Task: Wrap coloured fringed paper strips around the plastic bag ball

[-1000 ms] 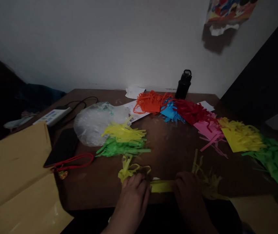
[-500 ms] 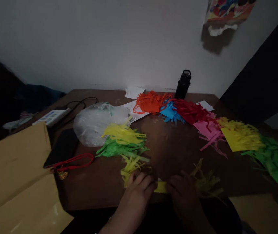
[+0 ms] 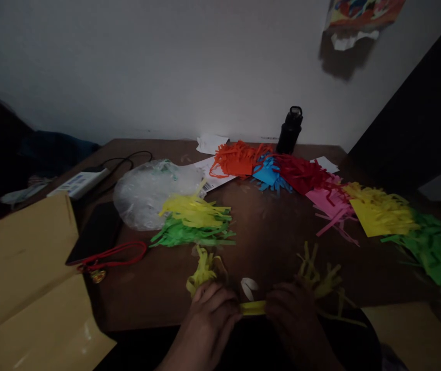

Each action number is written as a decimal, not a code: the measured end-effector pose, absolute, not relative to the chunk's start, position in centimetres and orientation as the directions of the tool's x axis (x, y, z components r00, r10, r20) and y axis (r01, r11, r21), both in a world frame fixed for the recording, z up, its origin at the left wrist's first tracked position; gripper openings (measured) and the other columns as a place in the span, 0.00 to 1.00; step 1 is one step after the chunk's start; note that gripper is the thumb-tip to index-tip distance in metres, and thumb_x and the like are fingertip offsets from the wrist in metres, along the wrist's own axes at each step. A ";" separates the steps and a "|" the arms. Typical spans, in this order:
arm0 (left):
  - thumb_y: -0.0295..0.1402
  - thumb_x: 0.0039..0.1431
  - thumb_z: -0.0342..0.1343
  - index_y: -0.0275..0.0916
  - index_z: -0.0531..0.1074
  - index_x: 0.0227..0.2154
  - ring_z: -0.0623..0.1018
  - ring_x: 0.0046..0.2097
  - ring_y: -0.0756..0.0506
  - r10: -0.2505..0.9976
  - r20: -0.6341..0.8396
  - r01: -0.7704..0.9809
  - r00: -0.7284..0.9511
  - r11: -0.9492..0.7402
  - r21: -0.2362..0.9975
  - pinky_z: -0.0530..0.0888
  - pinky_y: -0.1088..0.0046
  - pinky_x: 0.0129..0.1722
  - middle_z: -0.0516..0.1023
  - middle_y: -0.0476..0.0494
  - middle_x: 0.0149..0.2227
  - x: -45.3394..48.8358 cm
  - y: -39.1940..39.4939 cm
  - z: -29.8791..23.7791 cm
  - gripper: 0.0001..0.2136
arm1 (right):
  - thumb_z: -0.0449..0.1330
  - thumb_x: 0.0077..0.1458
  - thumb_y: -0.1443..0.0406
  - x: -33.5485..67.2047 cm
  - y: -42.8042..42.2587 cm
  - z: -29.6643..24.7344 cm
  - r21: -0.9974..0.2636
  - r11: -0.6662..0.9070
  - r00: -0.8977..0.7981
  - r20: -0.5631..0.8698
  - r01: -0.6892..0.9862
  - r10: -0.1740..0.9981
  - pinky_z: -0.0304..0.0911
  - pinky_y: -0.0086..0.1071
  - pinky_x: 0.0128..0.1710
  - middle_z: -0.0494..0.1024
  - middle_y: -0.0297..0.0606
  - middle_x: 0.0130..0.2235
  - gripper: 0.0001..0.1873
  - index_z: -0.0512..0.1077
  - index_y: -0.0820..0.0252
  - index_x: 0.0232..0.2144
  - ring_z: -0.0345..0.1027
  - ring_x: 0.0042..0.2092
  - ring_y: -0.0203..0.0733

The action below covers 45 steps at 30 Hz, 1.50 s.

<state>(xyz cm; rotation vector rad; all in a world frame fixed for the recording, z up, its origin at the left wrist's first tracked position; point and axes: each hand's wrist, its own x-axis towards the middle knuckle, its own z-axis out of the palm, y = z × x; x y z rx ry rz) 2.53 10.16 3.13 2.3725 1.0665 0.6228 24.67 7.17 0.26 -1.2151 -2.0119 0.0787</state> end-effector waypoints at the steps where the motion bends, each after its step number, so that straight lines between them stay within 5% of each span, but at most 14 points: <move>1: 0.24 0.63 0.49 0.42 0.72 0.35 0.73 0.42 0.44 0.791 0.190 0.590 0.582 -0.571 0.571 0.68 0.63 0.44 0.76 0.45 0.38 2.6 10.2 3.4 0.09 | 0.49 0.65 0.68 24.6 7.2 0.3 -0.423 0.520 -0.219 0.579 0.742 0.785 0.46 0.44 0.58 0.78 0.32 0.36 0.11 0.70 0.54 0.34 0.68 0.44 0.40; 10: 0.24 0.56 0.51 0.38 0.71 0.28 0.73 0.38 0.41 0.879 0.161 0.775 0.450 -0.474 0.418 0.70 0.61 0.38 0.74 0.42 0.34 3.9 10.4 2.9 0.06 | 0.54 0.60 0.67 23.8 7.5 0.5 -0.385 0.319 -0.062 0.551 0.866 0.832 0.54 0.48 0.52 0.74 0.40 0.37 0.09 0.67 0.58 0.28 0.67 0.42 0.45; 17: 0.20 0.59 0.49 0.41 0.73 0.41 0.73 0.40 0.45 0.691 0.297 0.513 0.659 -0.702 0.494 0.69 0.68 0.40 0.77 0.46 0.38 3.5 10.3 3.5 0.13 | 0.46 0.60 0.75 24.2 7.2 0.4 -0.275 0.620 -0.357 0.621 0.734 0.698 0.54 0.43 0.56 0.74 0.34 0.31 0.15 0.70 0.59 0.35 0.68 0.36 0.37; 24: 0.25 0.65 0.47 0.41 0.72 0.42 0.72 0.40 0.45 0.708 0.346 0.508 0.616 -0.692 0.512 0.68 0.67 0.41 0.77 0.47 0.39 2.6 9.3 1.5 0.10 | 0.50 0.63 0.71 24.6 6.8 -0.3 -0.332 0.588 -0.328 0.585 0.737 0.741 0.49 0.42 0.58 0.74 0.29 0.28 0.11 0.71 0.55 0.33 0.67 0.35 0.36; 34: 0.23 0.61 0.45 0.37 0.70 0.32 0.73 0.39 0.42 0.851 0.094 0.681 0.517 -0.475 0.557 0.71 0.62 0.40 0.73 0.42 0.36 4.1 9.6 3.4 0.09 | 0.48 0.63 0.71 23.6 6.7 1.0 -0.443 0.440 -0.148 0.554 0.781 0.820 0.50 0.45 0.53 0.72 0.35 0.32 0.11 0.67 0.58 0.30 0.65 0.38 0.40; 40: 0.20 0.50 0.51 0.35 0.73 0.36 0.73 0.44 0.36 0.896 0.028 0.785 0.443 -0.402 0.472 0.70 0.52 0.46 0.75 0.37 0.40 5.4 9.9 3.4 0.11 | 0.47 0.63 0.68 22.6 6.8 0.4 -0.359 0.270 -0.063 0.495 0.893 0.867 0.51 0.48 0.48 0.72 0.37 0.31 0.13 0.64 0.57 0.26 0.63 0.36 0.45; 45: 0.20 0.55 0.49 0.39 0.73 0.36 0.74 0.41 0.39 0.873 -0.003 0.778 0.488 -0.434 0.454 0.68 0.53 0.46 0.76 0.42 0.40 5.1 10.3 3.8 0.11 | 0.46 0.63 0.70 22.6 7.2 0.0 -0.357 0.304 -0.084 0.516 0.883 0.852 0.48 0.51 0.51 0.73 0.36 0.31 0.14 0.67 0.57 0.27 0.64 0.36 0.44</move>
